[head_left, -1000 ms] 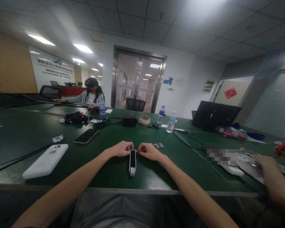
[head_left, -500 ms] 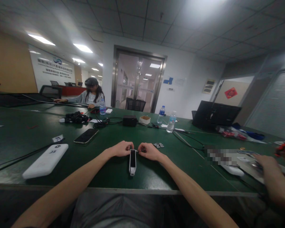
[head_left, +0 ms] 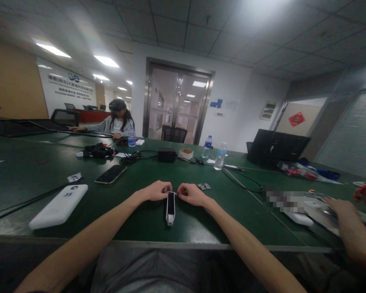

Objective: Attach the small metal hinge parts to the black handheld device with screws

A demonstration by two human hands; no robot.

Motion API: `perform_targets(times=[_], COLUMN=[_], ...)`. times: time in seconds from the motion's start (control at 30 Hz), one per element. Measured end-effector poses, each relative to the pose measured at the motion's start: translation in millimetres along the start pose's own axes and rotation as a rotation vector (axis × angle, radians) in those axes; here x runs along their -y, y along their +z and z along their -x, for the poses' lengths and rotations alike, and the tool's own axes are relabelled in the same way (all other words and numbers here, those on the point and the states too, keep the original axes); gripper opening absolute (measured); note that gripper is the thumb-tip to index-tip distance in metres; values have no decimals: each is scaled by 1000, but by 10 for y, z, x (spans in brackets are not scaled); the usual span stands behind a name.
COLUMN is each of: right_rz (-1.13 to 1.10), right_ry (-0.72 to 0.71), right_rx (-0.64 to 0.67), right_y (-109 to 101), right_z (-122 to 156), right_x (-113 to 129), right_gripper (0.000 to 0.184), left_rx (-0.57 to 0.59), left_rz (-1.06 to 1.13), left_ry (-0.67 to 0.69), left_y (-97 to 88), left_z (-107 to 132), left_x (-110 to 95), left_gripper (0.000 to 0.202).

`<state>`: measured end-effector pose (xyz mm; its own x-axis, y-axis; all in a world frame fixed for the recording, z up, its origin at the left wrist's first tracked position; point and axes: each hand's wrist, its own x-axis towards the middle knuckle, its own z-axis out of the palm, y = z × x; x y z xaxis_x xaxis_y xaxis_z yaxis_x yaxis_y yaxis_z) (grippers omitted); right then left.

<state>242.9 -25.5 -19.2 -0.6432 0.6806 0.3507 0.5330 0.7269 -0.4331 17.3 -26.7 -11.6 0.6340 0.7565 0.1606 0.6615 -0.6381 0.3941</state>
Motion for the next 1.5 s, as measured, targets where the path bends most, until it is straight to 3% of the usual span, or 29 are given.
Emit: perform_targets(times=[1.5], right_rz=[14], right_ry=[11], right_rx=[28], right_y=[-1], right_z=[-7], right_x=[-16], right_gripper=[10], left_rx=[-2], left_rz=[-31], left_ry=[2], left_y=[-25], left_z=[-3], left_x=[-51], left_gripper=[24])
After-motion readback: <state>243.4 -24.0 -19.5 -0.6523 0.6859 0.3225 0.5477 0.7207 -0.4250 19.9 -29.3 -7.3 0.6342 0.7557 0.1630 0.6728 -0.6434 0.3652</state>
